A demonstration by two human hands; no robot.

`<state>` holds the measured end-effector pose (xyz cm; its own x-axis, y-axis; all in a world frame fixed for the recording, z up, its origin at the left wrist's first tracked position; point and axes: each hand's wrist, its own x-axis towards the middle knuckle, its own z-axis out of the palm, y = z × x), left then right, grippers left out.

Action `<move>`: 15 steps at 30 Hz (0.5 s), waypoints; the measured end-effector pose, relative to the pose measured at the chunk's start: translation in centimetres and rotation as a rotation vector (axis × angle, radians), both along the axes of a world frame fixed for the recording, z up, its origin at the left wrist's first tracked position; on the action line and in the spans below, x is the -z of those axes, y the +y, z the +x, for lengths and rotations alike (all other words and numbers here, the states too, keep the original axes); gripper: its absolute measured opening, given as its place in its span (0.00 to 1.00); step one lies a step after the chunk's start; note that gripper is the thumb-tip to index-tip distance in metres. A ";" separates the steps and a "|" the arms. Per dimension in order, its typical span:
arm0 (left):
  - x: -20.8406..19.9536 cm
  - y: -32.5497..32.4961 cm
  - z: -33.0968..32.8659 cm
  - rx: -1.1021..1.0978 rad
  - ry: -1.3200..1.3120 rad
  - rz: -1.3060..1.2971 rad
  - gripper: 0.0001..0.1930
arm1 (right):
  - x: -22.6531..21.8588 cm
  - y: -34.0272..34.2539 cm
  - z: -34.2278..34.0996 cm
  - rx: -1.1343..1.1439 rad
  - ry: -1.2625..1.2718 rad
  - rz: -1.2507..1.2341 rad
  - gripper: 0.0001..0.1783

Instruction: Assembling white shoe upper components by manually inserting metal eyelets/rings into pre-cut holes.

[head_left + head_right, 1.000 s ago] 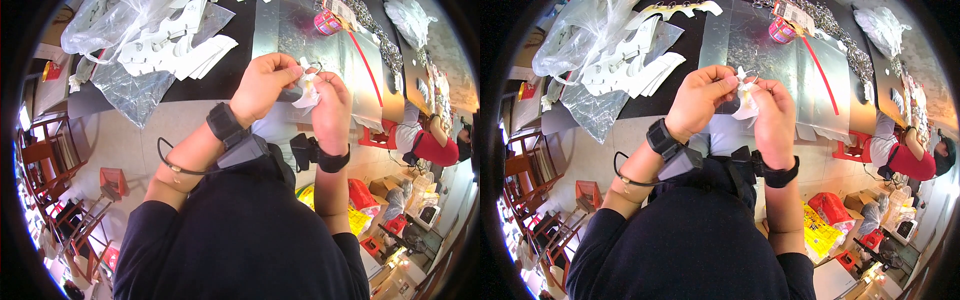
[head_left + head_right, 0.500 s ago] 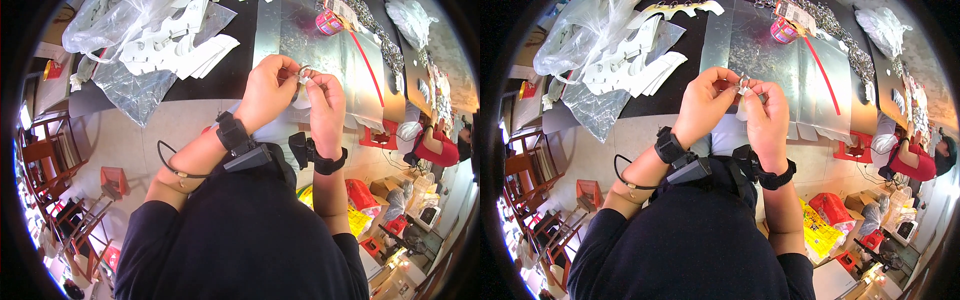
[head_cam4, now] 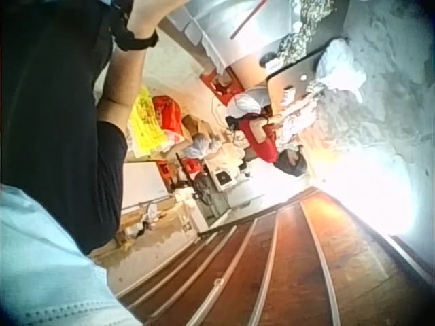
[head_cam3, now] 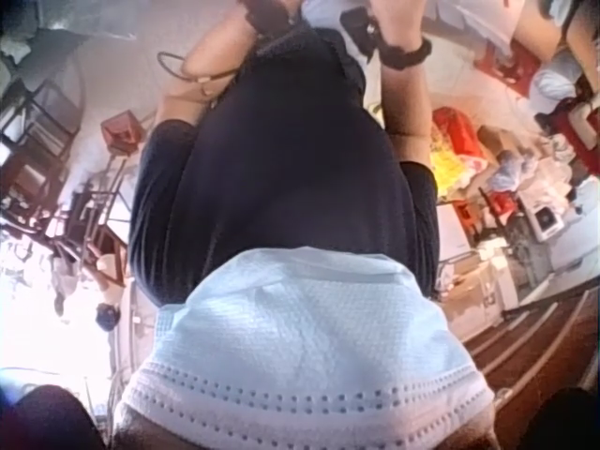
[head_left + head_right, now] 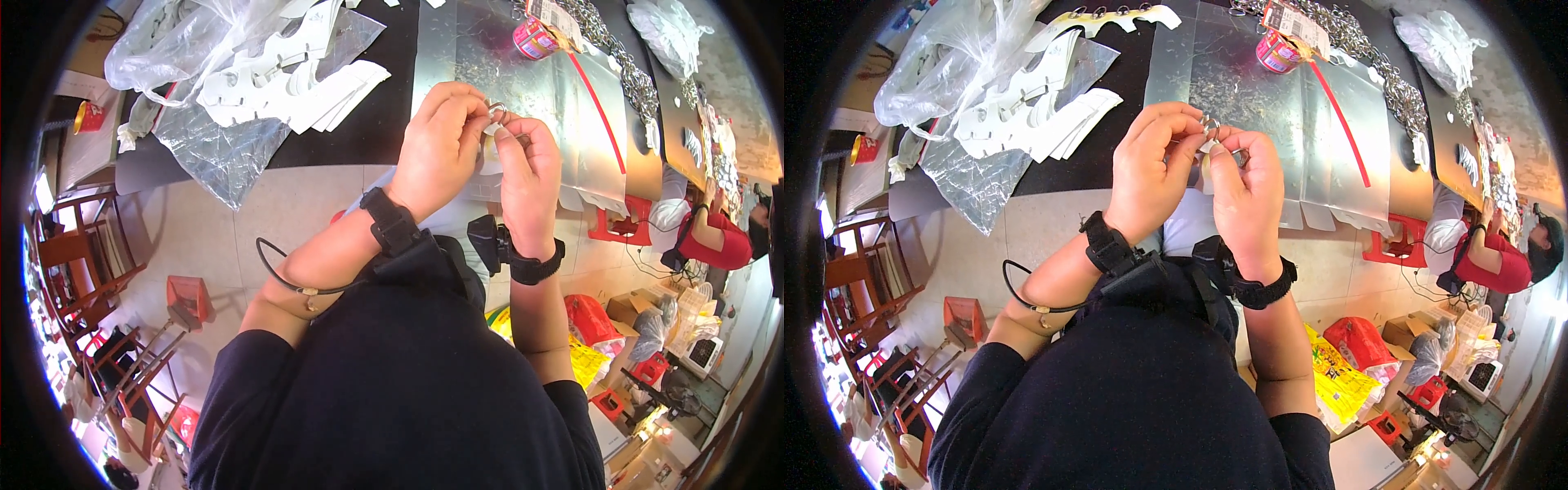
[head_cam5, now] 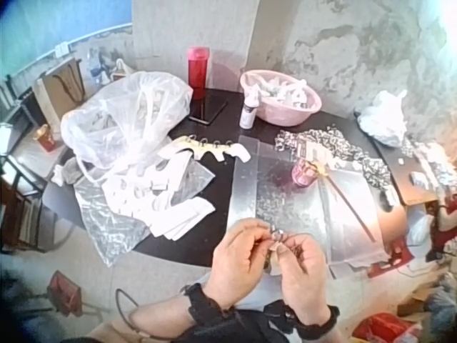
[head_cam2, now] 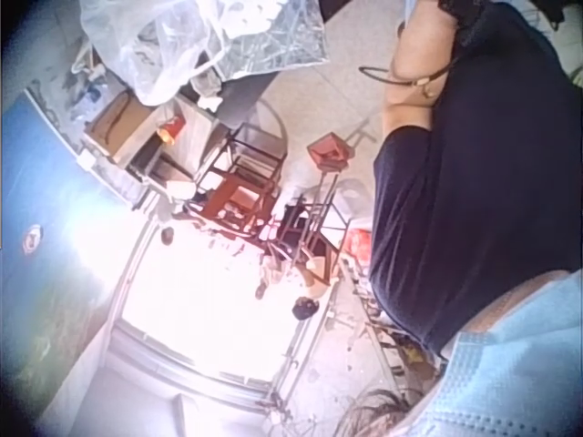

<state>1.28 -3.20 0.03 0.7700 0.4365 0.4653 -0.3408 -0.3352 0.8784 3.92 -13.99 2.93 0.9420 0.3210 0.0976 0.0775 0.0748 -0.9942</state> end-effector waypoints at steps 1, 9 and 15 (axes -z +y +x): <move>0.0 0.1 0.0 -0.004 -0.021 0.062 0.04 | -0.1 -0.1 -0.1 -0.008 0.002 -0.019 0.02; -1.7 2.4 -0.2 0.195 0.247 -0.037 0.01 | -0.3 -0.9 0.1 -0.083 0.104 0.064 0.02; -3.1 3.9 0.2 0.566 0.261 -0.174 0.01 | -1.1 -1.6 0.5 -0.164 0.143 -0.005 0.03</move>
